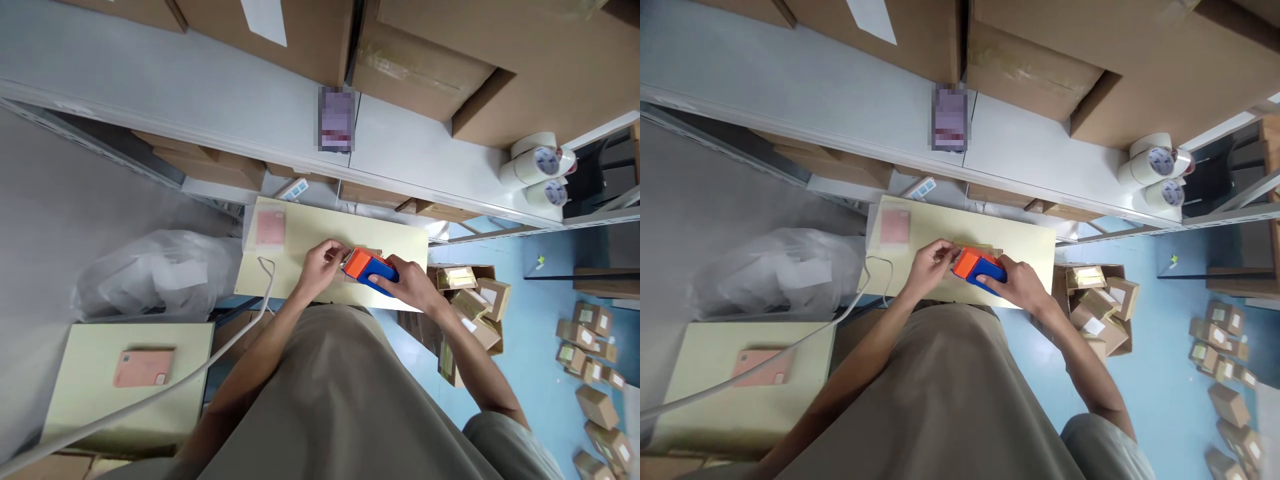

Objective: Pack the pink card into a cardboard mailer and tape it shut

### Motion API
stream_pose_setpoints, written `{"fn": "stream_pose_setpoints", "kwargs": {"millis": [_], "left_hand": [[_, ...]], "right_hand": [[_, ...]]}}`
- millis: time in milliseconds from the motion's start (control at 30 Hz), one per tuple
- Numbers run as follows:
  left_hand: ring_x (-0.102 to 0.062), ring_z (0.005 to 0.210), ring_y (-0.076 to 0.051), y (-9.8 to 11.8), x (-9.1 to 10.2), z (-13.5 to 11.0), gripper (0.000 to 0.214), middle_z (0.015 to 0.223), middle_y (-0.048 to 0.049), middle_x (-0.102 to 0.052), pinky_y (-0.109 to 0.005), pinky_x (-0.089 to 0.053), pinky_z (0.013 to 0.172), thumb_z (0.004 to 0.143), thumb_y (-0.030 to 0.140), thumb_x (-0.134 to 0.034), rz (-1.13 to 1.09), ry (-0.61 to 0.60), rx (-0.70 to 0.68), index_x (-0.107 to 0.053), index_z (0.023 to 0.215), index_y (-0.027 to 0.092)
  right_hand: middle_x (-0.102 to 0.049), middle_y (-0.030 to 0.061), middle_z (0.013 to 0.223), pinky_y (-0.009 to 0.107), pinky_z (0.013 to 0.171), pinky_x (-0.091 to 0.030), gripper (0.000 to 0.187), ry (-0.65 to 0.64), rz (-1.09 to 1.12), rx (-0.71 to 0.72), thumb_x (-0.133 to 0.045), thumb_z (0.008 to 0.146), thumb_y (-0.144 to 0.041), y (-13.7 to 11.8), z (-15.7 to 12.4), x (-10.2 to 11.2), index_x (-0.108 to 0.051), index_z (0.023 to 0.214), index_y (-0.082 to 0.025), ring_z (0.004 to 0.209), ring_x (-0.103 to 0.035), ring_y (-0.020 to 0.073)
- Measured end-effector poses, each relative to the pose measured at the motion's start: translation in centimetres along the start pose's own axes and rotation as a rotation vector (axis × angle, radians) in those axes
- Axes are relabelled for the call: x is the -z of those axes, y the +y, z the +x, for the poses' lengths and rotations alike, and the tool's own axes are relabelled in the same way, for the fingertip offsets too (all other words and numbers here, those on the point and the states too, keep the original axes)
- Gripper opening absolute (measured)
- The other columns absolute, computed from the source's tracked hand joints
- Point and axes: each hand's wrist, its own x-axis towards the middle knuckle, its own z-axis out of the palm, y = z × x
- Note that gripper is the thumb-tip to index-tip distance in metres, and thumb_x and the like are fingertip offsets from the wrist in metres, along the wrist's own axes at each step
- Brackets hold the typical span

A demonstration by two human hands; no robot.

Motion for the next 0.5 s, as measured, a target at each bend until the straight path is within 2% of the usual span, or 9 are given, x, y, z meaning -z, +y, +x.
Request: {"fn": "stream_pose_setpoints", "kwargs": {"millis": [100,233,300,367,500], "left_hand": [[-0.069,0.074,-0.017,-2.3,0.7,-0.7,0.035,0.085,-0.0032,-0.076,-0.03,-0.057,0.07,0.095,0.055,-0.07,0.0,0.05,0.067,-0.07,0.088,0.021],[-0.068,0.075,-0.019,-6.3,4.5,-0.4,0.043,0.079,-0.0038,-0.074,-0.031,-0.054,0.068,0.094,0.064,-0.07,0.025,0.302,0.135,-0.071,0.092,0.021],[-0.069,0.077,-0.021,-8.4,6.2,0.1,0.047,0.08,-0.0055,-0.075,-0.031,-0.054,0.068,0.088,0.067,-0.075,0.026,0.275,0.17,-0.071,0.089,0.02],[-0.069,0.079,-0.021,-10.3,6.9,0.5,0.049,0.082,-0.0063,-0.075,-0.031,-0.053,0.068,0.083,0.069,-0.077,0.011,0.241,0.203,-0.071,0.087,0.02],[-0.064,0.072,-0.018,-13.1,6.1,0.4,0.049,0.078,-0.0044,-0.072,-0.029,-0.049,0.063,0.084,0.068,-0.075,-0.073,0.238,0.299,-0.07,0.088,0.02]], "right_hand": [[-0.071,0.004,0.069,0.03,0.055,-0.039,0.057,-0.108,-0.025,-0.029,-0.06,0.097,-0.08,0.0,-0.2,1.1,-0.068,0.098,-0.024,0.058,-0.065,0.0226],[-0.073,0.0063,0.072,0.031,0.052,-0.038,0.063,-0.239,-0.092,-0.098,-0.06,0.094,-0.085,1.0,-1.1,4.0,-0.07,0.09,-0.023,0.058,-0.065,0.0217],[-0.073,0.0064,0.073,0.032,0.052,-0.038,0.064,-0.265,-0.134,-0.147,-0.061,0.093,-0.086,1.1,-1.4,5.3,-0.071,0.088,-0.023,0.059,-0.066,0.0222],[-0.073,0.0059,0.073,0.032,0.052,-0.038,0.065,-0.275,-0.147,-0.165,-0.059,0.093,-0.088,0.4,-1.3,6.1,-0.072,0.088,-0.024,0.06,-0.066,0.0222],[-0.071,0.0053,0.07,0.031,0.052,-0.036,0.069,-0.265,-0.125,-0.126,-0.056,0.091,-0.091,-2.2,0.1,6.0,-0.07,0.085,-0.024,0.059,-0.063,0.0209]]}}
